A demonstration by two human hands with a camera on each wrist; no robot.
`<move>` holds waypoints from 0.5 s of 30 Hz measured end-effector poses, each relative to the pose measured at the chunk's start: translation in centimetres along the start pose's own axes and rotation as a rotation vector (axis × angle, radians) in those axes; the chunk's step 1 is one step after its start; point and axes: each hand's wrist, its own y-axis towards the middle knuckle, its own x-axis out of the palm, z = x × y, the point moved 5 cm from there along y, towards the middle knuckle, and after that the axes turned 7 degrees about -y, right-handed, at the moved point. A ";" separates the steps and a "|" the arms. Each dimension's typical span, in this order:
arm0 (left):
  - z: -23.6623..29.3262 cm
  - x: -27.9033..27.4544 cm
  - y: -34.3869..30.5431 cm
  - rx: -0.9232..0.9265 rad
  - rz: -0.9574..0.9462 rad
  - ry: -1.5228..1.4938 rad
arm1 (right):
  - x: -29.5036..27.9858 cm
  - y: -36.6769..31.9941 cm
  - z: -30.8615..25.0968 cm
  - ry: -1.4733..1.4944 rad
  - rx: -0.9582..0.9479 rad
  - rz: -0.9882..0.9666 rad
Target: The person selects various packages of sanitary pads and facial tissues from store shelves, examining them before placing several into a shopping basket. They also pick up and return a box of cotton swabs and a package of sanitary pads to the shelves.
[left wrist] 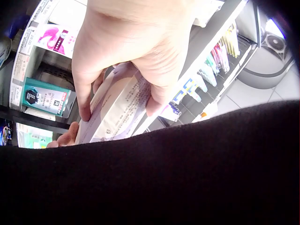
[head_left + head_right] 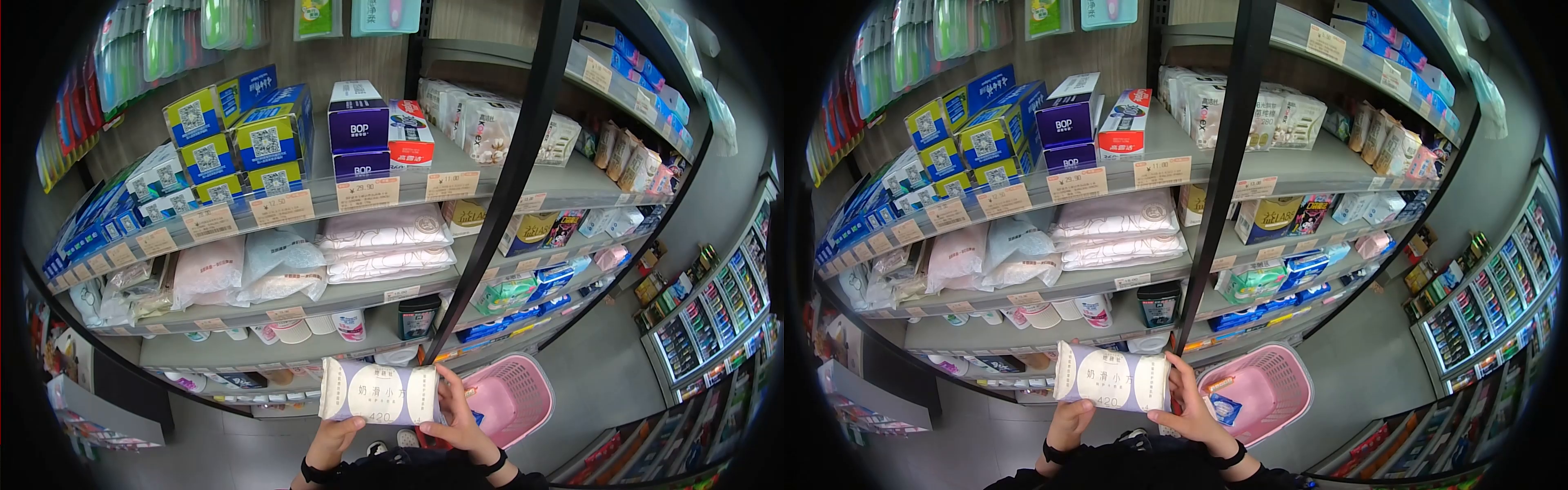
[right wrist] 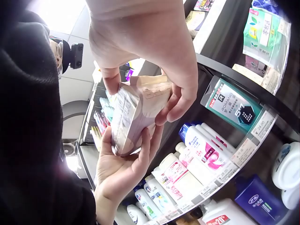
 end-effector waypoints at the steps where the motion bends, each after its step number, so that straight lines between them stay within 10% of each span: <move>1: 0.0 0.0 0.0 -0.002 0.002 -0.003 | 0.0 0.0 0.0 0.000 0.000 -0.001; 15: 0.0 0.3 -0.4 -0.004 0.001 0.025 | 0.0 -0.3 0.2 -0.005 -0.006 0.005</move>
